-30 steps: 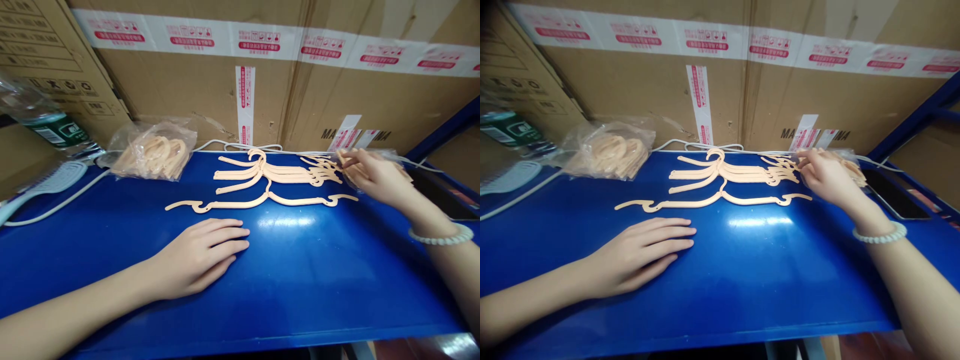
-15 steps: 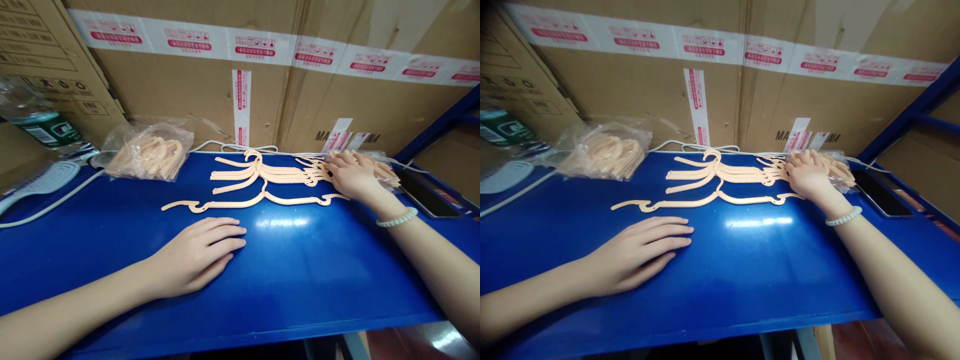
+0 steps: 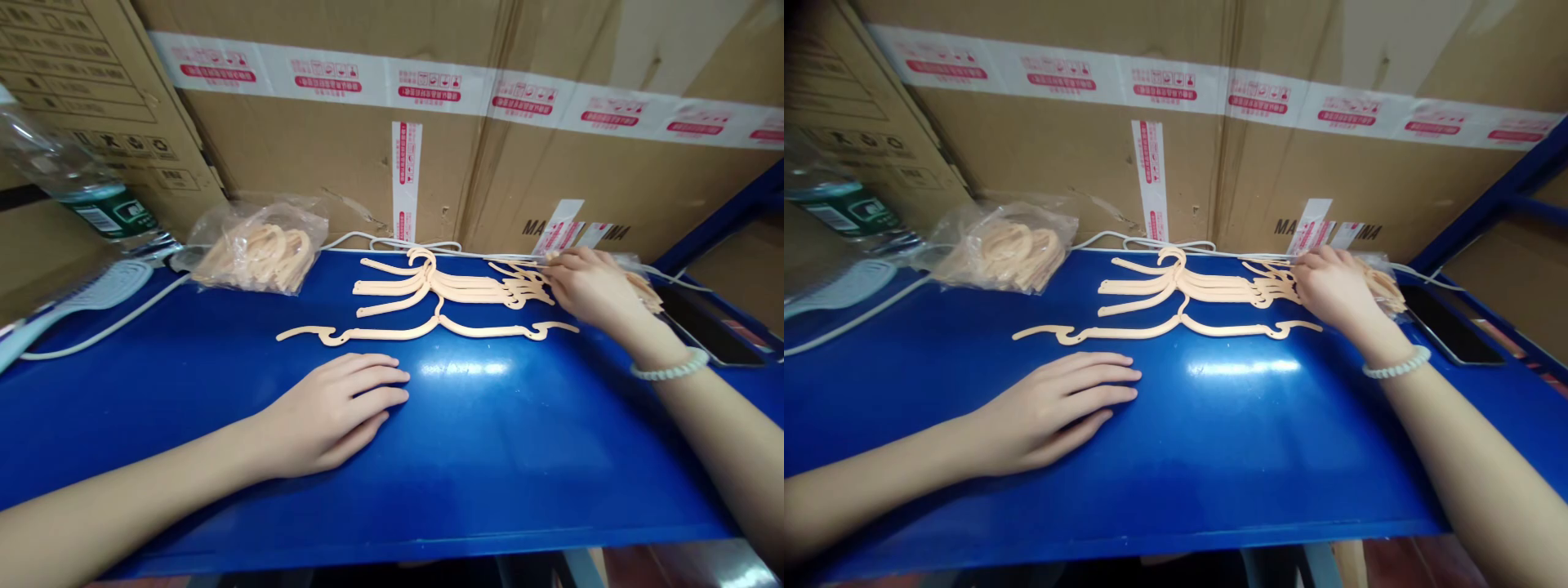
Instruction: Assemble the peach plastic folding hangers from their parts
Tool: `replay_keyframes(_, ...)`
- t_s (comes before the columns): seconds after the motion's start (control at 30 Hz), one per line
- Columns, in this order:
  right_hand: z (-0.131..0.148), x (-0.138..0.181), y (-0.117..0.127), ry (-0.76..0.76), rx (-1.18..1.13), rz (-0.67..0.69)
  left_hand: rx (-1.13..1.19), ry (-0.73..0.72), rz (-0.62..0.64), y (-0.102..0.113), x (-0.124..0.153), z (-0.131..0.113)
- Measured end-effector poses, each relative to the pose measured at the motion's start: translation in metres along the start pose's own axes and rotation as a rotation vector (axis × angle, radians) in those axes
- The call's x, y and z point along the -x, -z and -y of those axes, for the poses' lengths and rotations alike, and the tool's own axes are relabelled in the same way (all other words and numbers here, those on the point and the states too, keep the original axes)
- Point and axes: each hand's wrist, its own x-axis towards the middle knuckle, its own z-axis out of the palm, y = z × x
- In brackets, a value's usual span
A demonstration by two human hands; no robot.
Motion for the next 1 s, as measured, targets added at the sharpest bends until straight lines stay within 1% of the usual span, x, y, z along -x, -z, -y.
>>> replay_keyframes(0.03, 0.001, 0.001, 0.006, 0.002, -0.017, -0.018, 0.005, 0.001, -0.001, 0.0, 0.0, 0.0)
replay_keyframes(0.1, 0.006, 0.003, 0.018, -0.031, -0.102, -0.109, 0.044, 0.01, -0.015, -0.001, 0.0, -0.001)
replay_keyframes(0.17, 0.019, 0.007, 0.027, -0.112, -0.277, -0.284, 0.116, 0.022, -0.032, -0.002, -0.001, -0.003)
replay_keyframes(0.23, 0.042, 0.011, 0.033, -0.215, -0.548, -0.447, 0.2, 0.033, -0.036, 0.0, -0.003, -0.007)
replay_keyframes(0.3, 0.072, 0.014, 0.039, -0.312, -0.94, -0.393, 0.282, 0.041, -0.025, 0.002, -0.005, -0.011)
replay_keyframes(0.33, 0.088, 0.015, 0.042, -0.324, -1.143, -0.307, 0.323, 0.048, -0.016, 0.004, -0.006, -0.013)
replay_keyframes(0.37, 0.103, 0.016, 0.045, -0.293, -1.291, -0.224, 0.36, 0.061, -0.007, 0.005, -0.007, -0.014)
replay_keyframes(0.4, 0.117, 0.017, 0.048, -0.236, -1.366, -0.141, 0.393, 0.082, 0.002, 0.006, -0.007, -0.015)
replay_keyframes(0.43, 0.13, 0.018, 0.051, -0.143, -1.407, -0.077, 0.42, 0.112, 0.004, 0.006, -0.007, -0.016)
replay_keyframes(0.5, 0.147, 0.021, 0.057, 0.063, -1.427, -0.006, 0.469, 0.187, -0.018, 0.006, -0.007, -0.017)
replay_keyframes(0.57, 0.156, 0.024, 0.062, 0.198, -1.428, 0.032, 0.525, 0.243, -0.06, 0.004, -0.007, -0.016)
replay_keyframes(0.7, 0.161, 0.028, 0.068, 0.297, -1.426, 0.046, 0.725, 0.318, -0.14, -0.001, -0.01, -0.014)
replay_keyframes(0.77, 0.158, 0.027, 0.066, 0.351, -1.375, 0.053, 0.83, 0.385, -0.224, -0.003, -0.012, -0.013)
replay_keyframes(0.8, 0.154, 0.025, 0.063, 0.365, -1.321, 0.036, 0.86, 0.428, -0.283, -0.003, -0.012, -0.012)
replay_keyframes(0.87, 0.14, 0.018, 0.053, 0.335, -1.15, -0.066, 0.861, 0.532, -0.407, -0.002, -0.013, -0.01)
replay_keyframes(0.93, 0.118, 0.008, 0.037, 0.215, -0.928, -0.21, 0.824, 0.636, -0.51, 0.0, -0.013, -0.009)
replay_keyframes(1.0, 0.096, -0.001, 0.021, 0.121, -0.76, -0.249, 0.814, 0.723, -0.57, 0.003, -0.014, -0.007)
